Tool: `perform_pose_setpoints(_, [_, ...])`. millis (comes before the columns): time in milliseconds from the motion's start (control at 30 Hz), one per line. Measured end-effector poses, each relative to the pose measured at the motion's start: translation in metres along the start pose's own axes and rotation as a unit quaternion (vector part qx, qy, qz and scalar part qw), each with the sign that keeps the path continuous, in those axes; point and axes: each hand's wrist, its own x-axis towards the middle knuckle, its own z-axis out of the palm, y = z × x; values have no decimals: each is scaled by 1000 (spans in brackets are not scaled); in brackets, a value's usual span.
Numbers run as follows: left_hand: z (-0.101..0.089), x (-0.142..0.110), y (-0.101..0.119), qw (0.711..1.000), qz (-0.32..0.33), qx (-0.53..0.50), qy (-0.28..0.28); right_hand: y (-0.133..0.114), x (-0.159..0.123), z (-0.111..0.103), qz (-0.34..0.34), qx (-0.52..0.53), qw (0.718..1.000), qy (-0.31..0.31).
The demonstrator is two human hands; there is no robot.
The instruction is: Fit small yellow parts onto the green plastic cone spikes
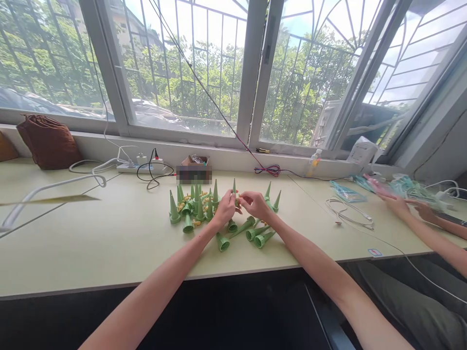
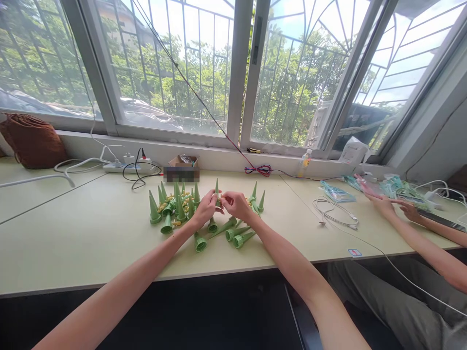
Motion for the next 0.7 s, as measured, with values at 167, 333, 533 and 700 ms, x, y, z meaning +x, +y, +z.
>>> perform_pose_setpoints(167, [-3, 0, -3, 990, 65, 125, 25, 2, 3, -6, 1, -54, 998, 18])
perform_pose_setpoints(333, [-4, -3, -5, 949, 133, 282, 44, 15, 8, -19, 31, -119, 990, 69])
perform_pose_setpoints(533, [-4, -5, -5, 937, 152, 312, 32, 30, 8, -28, 68, -159, 985, 22])
perform_pose_setpoints(700, [-4, -3, -6, 939, 155, 305, 35, 33, 8, -33, 81, -182, 980, 8])
